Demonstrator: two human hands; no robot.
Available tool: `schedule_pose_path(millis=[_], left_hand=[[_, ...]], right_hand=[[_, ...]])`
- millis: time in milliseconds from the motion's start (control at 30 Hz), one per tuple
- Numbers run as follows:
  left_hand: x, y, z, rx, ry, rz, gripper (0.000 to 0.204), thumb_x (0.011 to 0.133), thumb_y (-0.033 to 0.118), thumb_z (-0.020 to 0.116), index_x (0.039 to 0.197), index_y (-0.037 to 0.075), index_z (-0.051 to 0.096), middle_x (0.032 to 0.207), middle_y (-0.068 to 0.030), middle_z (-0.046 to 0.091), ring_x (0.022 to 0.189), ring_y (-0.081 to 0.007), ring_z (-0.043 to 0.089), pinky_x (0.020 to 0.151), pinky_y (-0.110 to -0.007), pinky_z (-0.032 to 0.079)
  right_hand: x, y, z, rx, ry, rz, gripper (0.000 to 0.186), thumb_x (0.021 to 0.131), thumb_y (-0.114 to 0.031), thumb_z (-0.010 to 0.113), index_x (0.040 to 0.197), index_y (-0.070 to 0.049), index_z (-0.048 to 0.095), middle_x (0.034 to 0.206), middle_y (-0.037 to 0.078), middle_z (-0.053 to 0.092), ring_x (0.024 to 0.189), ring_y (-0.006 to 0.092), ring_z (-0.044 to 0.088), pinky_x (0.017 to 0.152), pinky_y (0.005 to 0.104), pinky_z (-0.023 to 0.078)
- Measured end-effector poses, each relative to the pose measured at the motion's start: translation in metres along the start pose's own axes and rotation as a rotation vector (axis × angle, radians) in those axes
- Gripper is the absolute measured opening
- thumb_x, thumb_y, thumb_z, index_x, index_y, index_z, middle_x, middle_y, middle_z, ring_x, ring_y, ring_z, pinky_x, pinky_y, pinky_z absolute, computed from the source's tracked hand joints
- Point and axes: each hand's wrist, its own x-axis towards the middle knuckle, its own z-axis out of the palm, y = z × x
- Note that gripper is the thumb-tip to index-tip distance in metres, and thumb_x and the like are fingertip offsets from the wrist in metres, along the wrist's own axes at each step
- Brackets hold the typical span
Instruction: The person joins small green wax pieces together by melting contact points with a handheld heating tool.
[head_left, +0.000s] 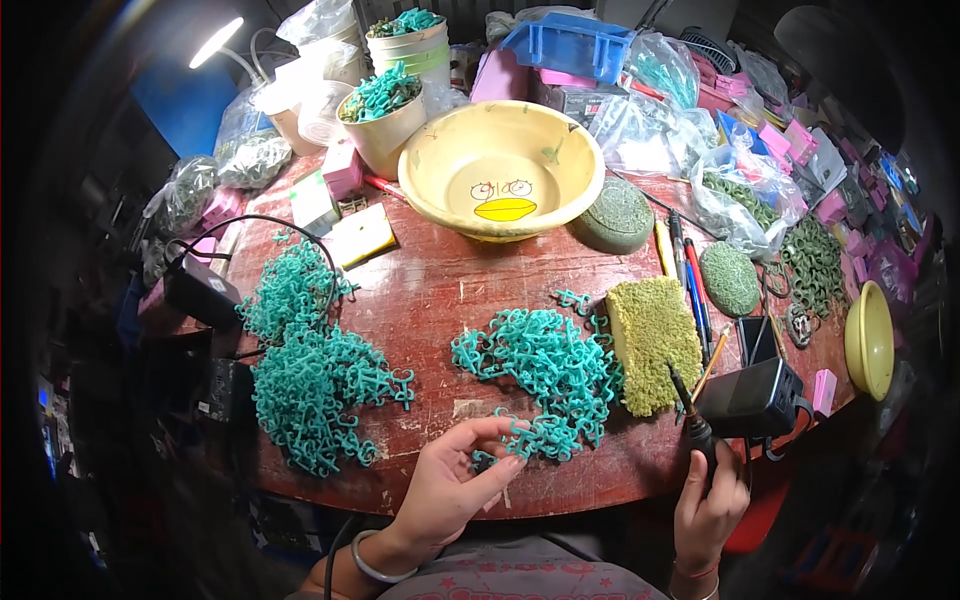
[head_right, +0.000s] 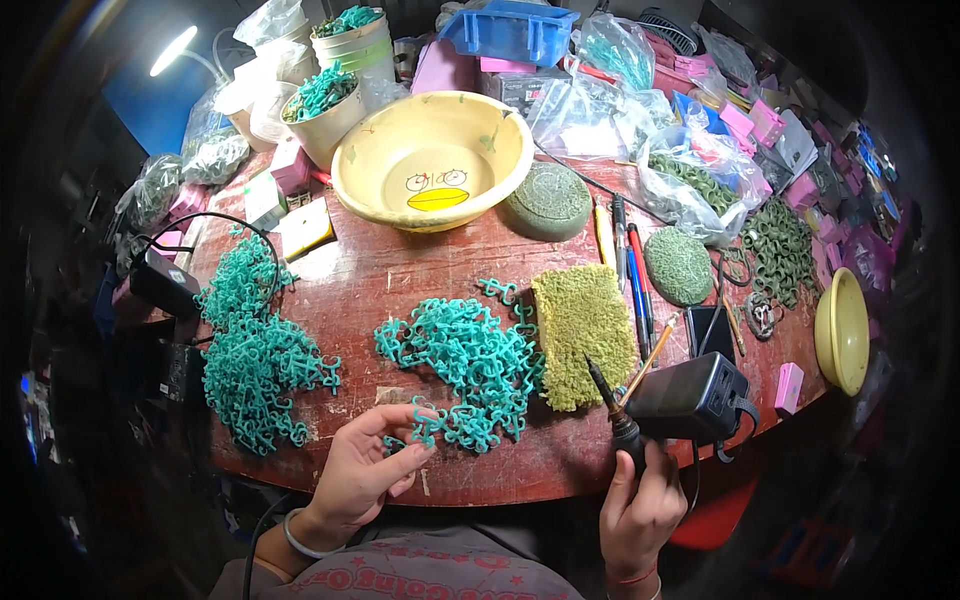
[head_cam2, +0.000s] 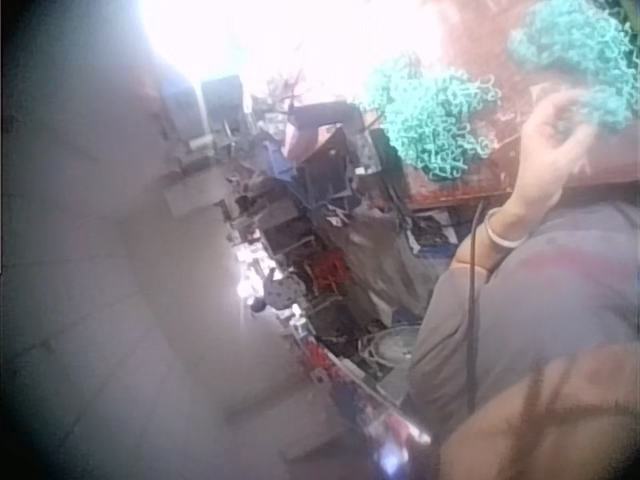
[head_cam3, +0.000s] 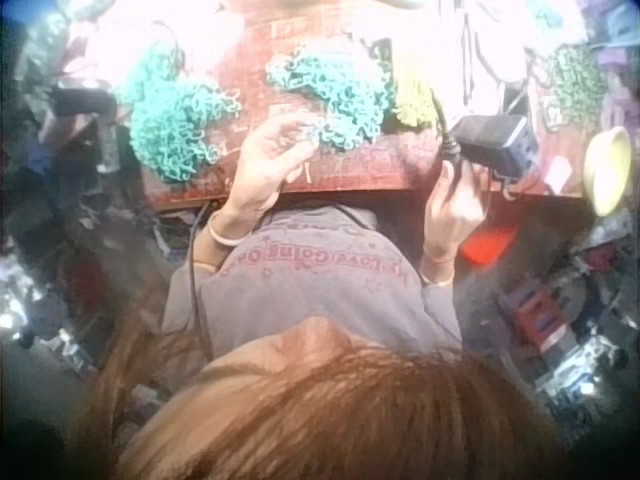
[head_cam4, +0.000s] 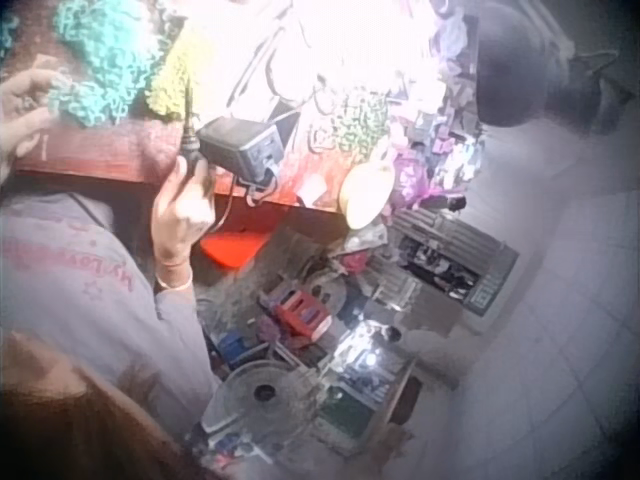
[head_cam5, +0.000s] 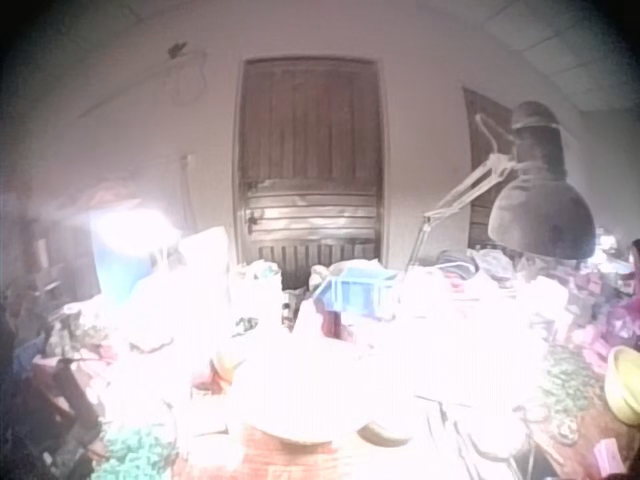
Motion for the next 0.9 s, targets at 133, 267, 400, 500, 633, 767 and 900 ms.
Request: schedule_pose_path(millis=[133,267,400,500,633,767,900], left_hand=[[0.0,0.003,0.005,0.099,0.003,0.026,0.037,0.088,-0.007,0.065,0.124,-0.001,0.059,0.094,-0.004,0.055,0.061,-0.003,0.048,0.049,-0.017,0.04],[0.001,0.0,0.005,0.136,0.0,0.055,0.039,0.088,-0.008,0.064,0.125,0.001,0.059,0.095,-0.0038,0.054,0.06,-0.0029,0.048,0.048,-0.017,0.039],[0.001,-0.002,0.004,0.22,0.003,0.101,0.04,0.087,-0.008,0.065,0.125,0.002,0.06,0.094,-0.0034,0.055,0.06,-0.0023,0.048,0.047,-0.017,0.039],[0.002,-0.005,0.003,0.236,-0.006,0.136,0.04,0.086,-0.008,0.066,0.124,0.002,0.06,0.093,-0.0027,0.056,0.061,-0.0012,0.049,0.046,-0.015,0.039],[0.004,-0.004,0.005,0.238,-0.008,0.164,0.04,0.086,-0.008,0.066,0.125,0.002,0.06,0.091,-0.0016,0.057,0.062,-0.0002,0.049,0.046,-0.014,0.039],[0.003,-0.003,0.007,0.227,-0.012,0.157,0.04,0.087,-0.009,0.064,0.125,0.002,0.06,0.089,-0.001,0.057,0.062,0.0002,0.048,0.046,-0.014,0.038],[0.001,-0.004,0.004,0.198,-0.031,0.114,0.041,0.087,-0.009,0.062,0.126,0.003,0.06,0.093,0.0005,0.061,0.081,-0.0004,0.054,0.062,-0.014,0.041]], right_hand=[[-0.007,0.007,0.011,0.045,0.082,-0.038,0.024,0.094,-0.014,0.064,0.104,0.007,0.06,0.084,0.022,0.062,0.067,0.0406,0.06,0.059,0.0427,0.047],[-0.015,-0.006,0.015,0.415,0.003,0.001,0.034,0.098,-0.031,0.06,0.091,0.002,0.06,0.071,0.011,0.055,0.057,0.0217,0.054,0.055,0.0303,0.041],[-0.007,-0.019,0.023,0.505,-0.114,-0.243,0.024,0.087,-0.022,0.074,0.088,-0.003,0.06,0.072,0.009,0.058,0.054,0.0261,0.055,0.046,0.0355,0.042],[-0.009,-0.019,0.029,0.497,-0.128,-0.265,0.025,0.087,-0.022,0.074,0.087,-0.002,0.06,0.071,0.008,0.058,0.054,0.0261,0.055,0.046,0.0357,0.042],[-0.009,-0.019,0.031,0.484,-0.143,-0.301,0.027,0.087,-0.024,0.074,0.087,-0.002,0.059,0.069,0.008,0.056,0.052,0.0252,0.053,0.044,0.0353,0.041],[-0.008,-0.021,0.031,0.475,-0.146,-0.311,0.027,0.088,-0.025,0.074,0.086,-0.002,0.058,0.068,0.008,0.054,0.051,0.0248,0.053,0.044,0.0352,0.04],[-0.008,-0.02,0.032,0.455,-0.154,-0.317,0.028,0.088,-0.025,0.074,0.086,-0.002,0.058,0.067,0.008,0.053,0.051,0.0248,0.052,0.044,0.0351,0.04]])
